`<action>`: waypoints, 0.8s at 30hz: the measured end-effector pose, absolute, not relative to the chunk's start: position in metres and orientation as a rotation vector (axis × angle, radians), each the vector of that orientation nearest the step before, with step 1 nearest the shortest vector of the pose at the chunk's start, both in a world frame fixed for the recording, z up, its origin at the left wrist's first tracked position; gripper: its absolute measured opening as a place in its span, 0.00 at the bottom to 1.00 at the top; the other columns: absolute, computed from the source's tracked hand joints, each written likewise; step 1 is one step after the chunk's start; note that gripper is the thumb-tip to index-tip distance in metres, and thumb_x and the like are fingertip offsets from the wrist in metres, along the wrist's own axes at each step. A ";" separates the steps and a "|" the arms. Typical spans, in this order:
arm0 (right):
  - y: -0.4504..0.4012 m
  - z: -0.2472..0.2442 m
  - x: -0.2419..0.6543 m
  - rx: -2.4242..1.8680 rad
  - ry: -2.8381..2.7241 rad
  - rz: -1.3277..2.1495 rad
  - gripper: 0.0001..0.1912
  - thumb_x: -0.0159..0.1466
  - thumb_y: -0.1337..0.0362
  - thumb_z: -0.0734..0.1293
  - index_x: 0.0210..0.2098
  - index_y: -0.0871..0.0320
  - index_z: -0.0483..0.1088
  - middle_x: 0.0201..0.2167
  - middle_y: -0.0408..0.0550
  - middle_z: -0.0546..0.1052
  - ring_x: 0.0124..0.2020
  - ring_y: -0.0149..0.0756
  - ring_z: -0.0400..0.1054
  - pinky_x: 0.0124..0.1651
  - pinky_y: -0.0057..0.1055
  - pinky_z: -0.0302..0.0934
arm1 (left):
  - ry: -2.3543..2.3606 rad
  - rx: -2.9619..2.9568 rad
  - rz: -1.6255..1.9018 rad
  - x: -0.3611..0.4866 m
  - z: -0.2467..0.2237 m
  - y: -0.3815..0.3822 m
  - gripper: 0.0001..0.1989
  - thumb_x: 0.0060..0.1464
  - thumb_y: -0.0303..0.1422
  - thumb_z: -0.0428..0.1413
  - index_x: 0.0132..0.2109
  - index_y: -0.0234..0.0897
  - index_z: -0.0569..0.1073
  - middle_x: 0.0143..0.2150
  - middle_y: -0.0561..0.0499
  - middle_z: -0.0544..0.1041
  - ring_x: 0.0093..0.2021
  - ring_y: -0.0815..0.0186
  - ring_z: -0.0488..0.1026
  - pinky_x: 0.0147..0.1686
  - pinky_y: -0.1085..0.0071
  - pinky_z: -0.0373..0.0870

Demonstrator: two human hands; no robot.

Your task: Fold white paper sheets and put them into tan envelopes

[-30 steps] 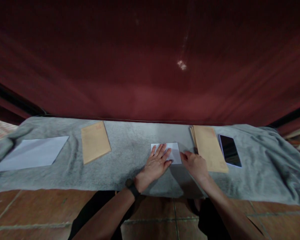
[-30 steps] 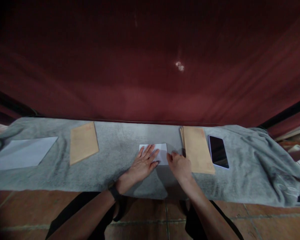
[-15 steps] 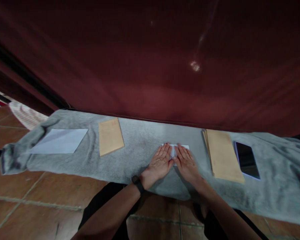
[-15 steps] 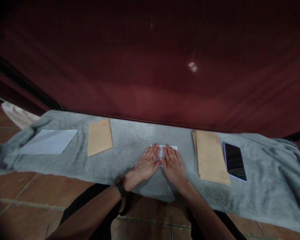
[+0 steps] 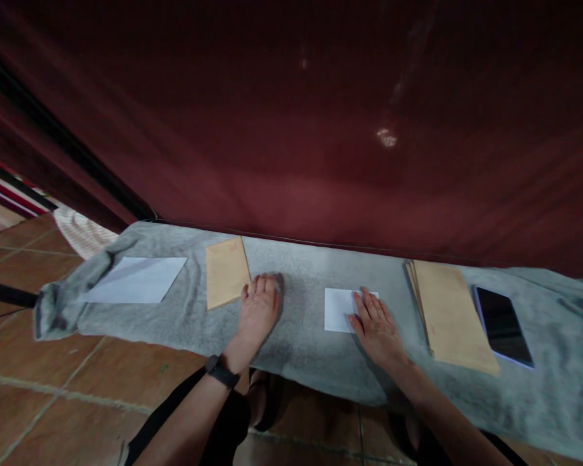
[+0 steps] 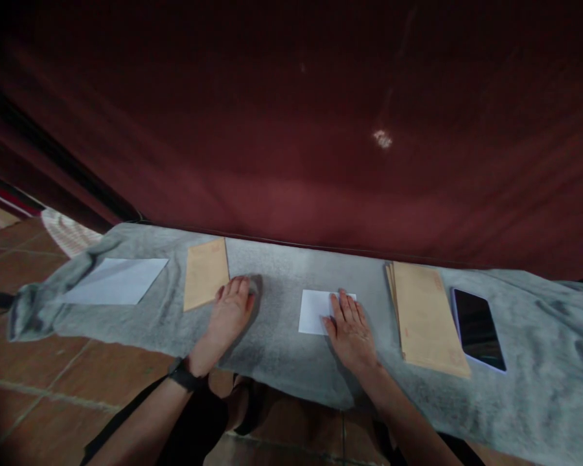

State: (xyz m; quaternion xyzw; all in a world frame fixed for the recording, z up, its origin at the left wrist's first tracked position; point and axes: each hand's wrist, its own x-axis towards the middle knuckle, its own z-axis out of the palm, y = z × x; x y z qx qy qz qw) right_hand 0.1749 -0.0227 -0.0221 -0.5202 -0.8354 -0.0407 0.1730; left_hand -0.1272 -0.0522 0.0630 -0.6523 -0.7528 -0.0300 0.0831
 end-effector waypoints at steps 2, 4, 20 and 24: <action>-0.023 -0.022 0.174 -1.484 -2.364 -0.108 0.31 0.74 0.53 0.54 0.71 0.62 0.55 0.73 0.59 0.55 0.72 0.50 0.52 0.71 0.49 0.49 | -2.350 -1.797 0.045 -0.152 0.071 -0.060 0.18 0.63 0.28 0.46 0.57 0.30 0.70 0.56 0.35 0.74 0.56 0.49 0.72 0.52 0.54 0.71; -0.023 -0.022 0.174 -1.492 -2.355 -0.095 0.31 0.75 0.54 0.54 0.71 0.62 0.55 0.73 0.59 0.54 0.72 0.49 0.51 0.71 0.49 0.49 | -2.437 -1.737 0.157 -0.170 0.073 -0.065 0.17 0.62 0.28 0.47 0.54 0.29 0.72 0.50 0.35 0.76 0.51 0.49 0.75 0.44 0.58 0.74; -0.022 -0.002 0.161 -1.355 -2.177 0.401 0.29 0.72 0.58 0.58 0.70 0.57 0.58 0.70 0.57 0.62 0.72 0.47 0.53 0.72 0.52 0.50 | -2.643 -1.877 -0.167 -0.120 0.109 -0.031 0.05 0.59 0.32 0.54 0.41 0.40 0.74 0.34 0.48 0.80 0.36 0.59 0.79 0.34 0.70 0.65; -0.034 0.015 0.139 -1.129 -1.996 0.927 0.34 0.69 0.59 0.62 0.72 0.52 0.52 0.69 0.55 0.63 0.66 0.43 0.63 0.67 0.47 0.60 | -2.600 -2.157 -0.745 -0.054 0.105 -0.028 0.05 0.56 0.28 0.55 0.32 0.41 0.69 0.27 0.56 0.75 0.30 0.67 0.74 0.32 0.74 0.62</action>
